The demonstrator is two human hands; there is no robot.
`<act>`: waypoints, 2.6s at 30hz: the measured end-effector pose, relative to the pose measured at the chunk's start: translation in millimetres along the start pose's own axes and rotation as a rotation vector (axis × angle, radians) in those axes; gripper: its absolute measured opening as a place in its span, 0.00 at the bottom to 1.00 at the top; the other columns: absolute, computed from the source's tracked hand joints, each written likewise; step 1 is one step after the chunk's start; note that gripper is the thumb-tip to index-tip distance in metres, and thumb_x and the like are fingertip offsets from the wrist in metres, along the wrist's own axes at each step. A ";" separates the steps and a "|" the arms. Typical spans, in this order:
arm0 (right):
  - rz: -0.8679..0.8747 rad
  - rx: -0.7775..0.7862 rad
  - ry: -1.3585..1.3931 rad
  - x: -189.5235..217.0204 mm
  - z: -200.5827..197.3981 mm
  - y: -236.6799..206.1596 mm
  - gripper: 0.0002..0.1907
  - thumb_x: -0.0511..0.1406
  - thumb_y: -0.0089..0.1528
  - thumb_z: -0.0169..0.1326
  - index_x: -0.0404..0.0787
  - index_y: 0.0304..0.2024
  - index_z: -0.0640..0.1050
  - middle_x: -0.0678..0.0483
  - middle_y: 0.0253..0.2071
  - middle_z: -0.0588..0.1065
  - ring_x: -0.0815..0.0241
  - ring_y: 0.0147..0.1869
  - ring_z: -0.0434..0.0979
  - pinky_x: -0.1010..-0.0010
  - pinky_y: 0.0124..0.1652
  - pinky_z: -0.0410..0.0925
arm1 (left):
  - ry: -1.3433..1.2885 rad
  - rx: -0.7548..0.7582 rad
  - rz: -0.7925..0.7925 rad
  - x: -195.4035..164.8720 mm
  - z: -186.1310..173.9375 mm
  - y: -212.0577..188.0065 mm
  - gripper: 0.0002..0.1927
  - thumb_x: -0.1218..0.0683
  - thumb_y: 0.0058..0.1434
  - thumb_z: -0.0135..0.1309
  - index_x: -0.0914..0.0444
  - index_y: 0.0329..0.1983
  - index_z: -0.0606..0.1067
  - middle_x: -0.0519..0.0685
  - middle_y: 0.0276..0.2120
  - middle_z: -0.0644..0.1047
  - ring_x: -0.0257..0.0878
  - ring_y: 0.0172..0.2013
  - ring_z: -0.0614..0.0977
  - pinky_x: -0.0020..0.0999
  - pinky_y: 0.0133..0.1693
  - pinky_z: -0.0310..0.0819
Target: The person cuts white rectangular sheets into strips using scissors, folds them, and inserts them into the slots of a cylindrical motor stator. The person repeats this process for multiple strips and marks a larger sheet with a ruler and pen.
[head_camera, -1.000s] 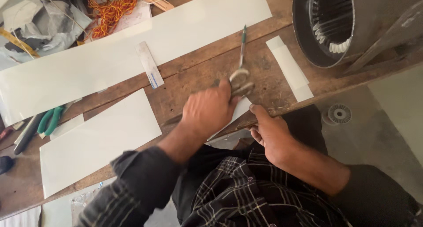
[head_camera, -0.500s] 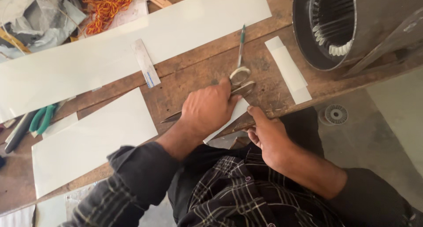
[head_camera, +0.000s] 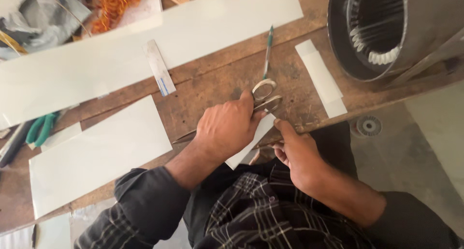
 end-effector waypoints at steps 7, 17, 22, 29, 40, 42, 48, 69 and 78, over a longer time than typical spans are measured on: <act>0.034 0.018 0.040 2.1 4.6 6.6 0.10 0.43 0.61 0.58 0.44 0.38 0.78 0.59 0.32 0.77 0.68 0.34 0.74 0.76 0.32 0.65 | -0.022 -0.020 -0.061 1.0 0.1 2.2 0.20 0.43 0.67 0.49 0.65 0.46 0.67 0.61 0.27 0.81 0.61 0.30 0.83 0.58 0.32 0.76; 0.024 0.027 0.003 2.2 2.6 9.1 0.13 0.43 0.63 0.57 0.40 0.39 0.78 0.55 0.34 0.76 0.66 0.35 0.73 0.78 0.32 0.67 | -0.017 -0.068 -0.044 -0.4 9.4 -8.6 0.16 0.46 0.69 0.48 0.63 0.48 0.69 0.59 0.31 0.81 0.58 0.33 0.84 0.55 0.33 0.76; 0.030 -0.020 0.013 0.3 8.9 11.6 0.16 0.44 0.64 0.57 0.37 0.42 0.77 0.54 0.36 0.74 0.66 0.36 0.72 0.77 0.33 0.68 | 0.203 -0.345 0.130 8.2 9.6 -21.0 0.17 0.57 0.63 0.48 0.63 0.55 0.72 0.59 0.45 0.77 0.55 0.46 0.81 0.52 0.48 0.74; 0.029 0.007 0.074 -2.3 8.6 5.5 0.17 0.45 0.63 0.57 0.38 0.43 0.77 0.54 0.37 0.74 0.63 0.37 0.73 0.74 0.32 0.69 | 0.040 -0.423 0.069 16.8 13.9 -27.0 0.16 0.58 0.63 0.49 0.64 0.55 0.72 0.59 0.46 0.76 0.58 0.48 0.79 0.50 0.48 0.74; 0.130 0.256 0.025 -7.0 23.3 -12.1 0.13 0.40 0.64 0.57 0.39 0.46 0.77 0.54 0.44 0.76 0.62 0.47 0.79 0.73 0.47 0.73 | -0.123 -0.118 -0.218 18.9 10.3 -34.0 0.27 0.40 0.60 0.60 0.66 0.46 0.69 0.58 0.40 0.80 0.55 0.39 0.84 0.50 0.38 0.78; 0.146 0.245 -0.025 -10.7 23.7 -14.0 0.15 0.42 0.64 0.57 0.39 0.46 0.78 0.52 0.43 0.78 0.62 0.46 0.79 0.73 0.45 0.72 | -0.112 -0.144 -0.187 16.2 10.8 -25.1 0.30 0.39 0.58 0.61 0.67 0.48 0.68 0.60 0.39 0.80 0.57 0.37 0.84 0.51 0.35 0.78; 0.168 0.211 -0.081 -13.0 35.1 -15.1 0.15 0.42 0.62 0.60 0.38 0.45 0.78 0.53 0.42 0.79 0.62 0.44 0.79 0.73 0.43 0.73 | -0.260 -0.182 -0.126 43.3 -0.1 -22.7 0.22 0.42 0.66 0.56 0.66 0.45 0.71 0.60 0.30 0.81 0.56 0.33 0.85 0.50 0.36 0.78; 0.102 0.141 -0.054 -26.3 69.2 -26.0 0.12 0.38 0.60 0.60 0.37 0.42 0.78 0.55 0.40 0.79 0.67 0.40 0.78 0.78 0.39 0.73 | -0.010 -0.031 -0.223 39.9 -2.0 -63.5 0.15 0.48 0.70 0.45 0.66 0.48 0.69 0.58 0.23 0.80 0.57 0.25 0.83 0.54 0.29 0.75; 0.045 0.095 -0.136 -33.7 71.8 -17.1 0.15 0.39 0.62 0.61 0.33 0.29 0.77 0.54 0.23 0.71 0.70 0.19 0.59 0.75 0.20 0.53 | -0.014 -0.062 -0.258 48.1 5.9 -60.9 0.20 0.47 0.71 0.44 0.68 0.55 0.65 0.55 0.21 0.79 0.53 0.19 0.82 0.52 0.21 0.74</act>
Point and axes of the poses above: each hand's wrist, its own y-axis towards the middle knuckle, its own z-axis out of the palm, x = y × z, the point moved 3 cm from there along y, towards the middle knuckle
